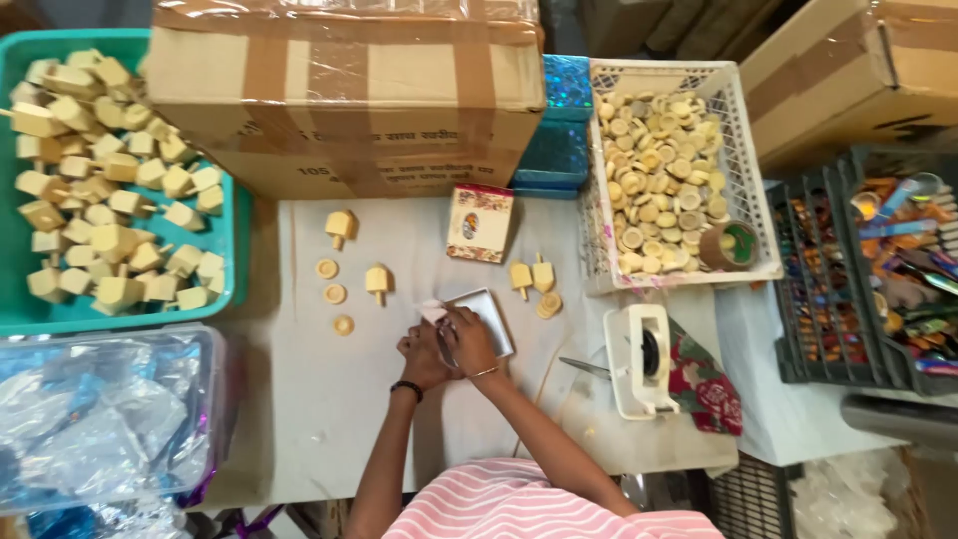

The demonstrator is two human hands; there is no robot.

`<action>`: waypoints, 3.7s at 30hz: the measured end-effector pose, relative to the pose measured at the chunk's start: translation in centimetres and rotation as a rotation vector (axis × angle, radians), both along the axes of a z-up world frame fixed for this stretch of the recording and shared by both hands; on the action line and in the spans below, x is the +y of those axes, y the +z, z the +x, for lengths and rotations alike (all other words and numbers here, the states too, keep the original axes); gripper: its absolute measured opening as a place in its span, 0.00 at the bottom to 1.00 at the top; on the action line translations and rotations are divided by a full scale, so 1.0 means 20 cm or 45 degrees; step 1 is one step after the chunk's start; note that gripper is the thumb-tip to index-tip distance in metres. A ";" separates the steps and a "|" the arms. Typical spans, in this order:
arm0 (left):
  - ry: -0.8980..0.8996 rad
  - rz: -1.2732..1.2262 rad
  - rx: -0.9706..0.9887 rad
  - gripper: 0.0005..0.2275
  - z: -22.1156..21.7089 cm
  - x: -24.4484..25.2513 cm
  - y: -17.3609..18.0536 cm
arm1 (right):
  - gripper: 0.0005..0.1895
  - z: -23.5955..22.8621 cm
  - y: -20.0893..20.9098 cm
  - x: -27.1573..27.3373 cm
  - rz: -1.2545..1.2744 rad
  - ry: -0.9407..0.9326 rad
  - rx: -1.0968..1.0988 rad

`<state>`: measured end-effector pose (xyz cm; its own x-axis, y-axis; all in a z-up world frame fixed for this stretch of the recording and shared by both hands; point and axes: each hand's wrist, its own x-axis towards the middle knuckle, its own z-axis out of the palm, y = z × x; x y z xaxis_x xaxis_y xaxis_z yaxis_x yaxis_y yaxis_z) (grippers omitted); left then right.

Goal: The person wipes small wooden tops and round wooden discs with a cloth, then places the wiped tops into a small white box on the workbench. They close the box, set a decorated card on top, and press it down.

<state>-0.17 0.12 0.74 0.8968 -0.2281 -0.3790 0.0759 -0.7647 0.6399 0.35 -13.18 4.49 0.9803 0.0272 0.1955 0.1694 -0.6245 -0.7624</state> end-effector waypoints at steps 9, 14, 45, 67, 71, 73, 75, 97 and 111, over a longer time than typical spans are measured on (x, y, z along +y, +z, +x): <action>-0.010 -0.220 -0.022 0.64 0.01 0.05 0.20 | 0.08 0.12 -0.13 0.01 0.136 -0.034 0.187; 0.041 -0.240 0.015 0.64 0.00 0.02 0.35 | 0.12 0.12 -0.12 0.00 0.059 0.001 0.082; -0.394 0.428 -0.068 0.68 0.01 -0.02 0.51 | 0.09 -0.09 -0.20 -0.36 -1.409 0.883 0.140; -0.195 0.157 0.126 0.68 -0.06 0.00 0.35 | 0.07 -0.05 0.23 -0.33 -0.334 0.058 -0.329; -0.039 0.020 0.032 0.70 -0.09 0.02 0.23 | 0.08 -0.25 -0.17 -0.48 0.115 -0.775 -0.177; 0.016 -0.075 -0.040 0.70 -0.11 0.01 0.19 | 0.08 -0.32 -0.37 -0.54 0.167 -1.042 -0.115; 0.083 0.005 -0.316 0.62 -0.17 -0.03 0.12 | 0.09 -0.41 -0.62 -0.63 0.856 -0.963 0.021; 0.364 0.401 -0.646 0.36 -0.04 -0.21 0.11 | 0.13 -0.51 -0.17 -0.43 -0.647 -0.565 -0.081; -0.185 0.073 -0.958 0.28 0.02 -0.51 -0.16 | 0.17 -0.52 -0.15 -0.44 -0.559 -0.509 -0.077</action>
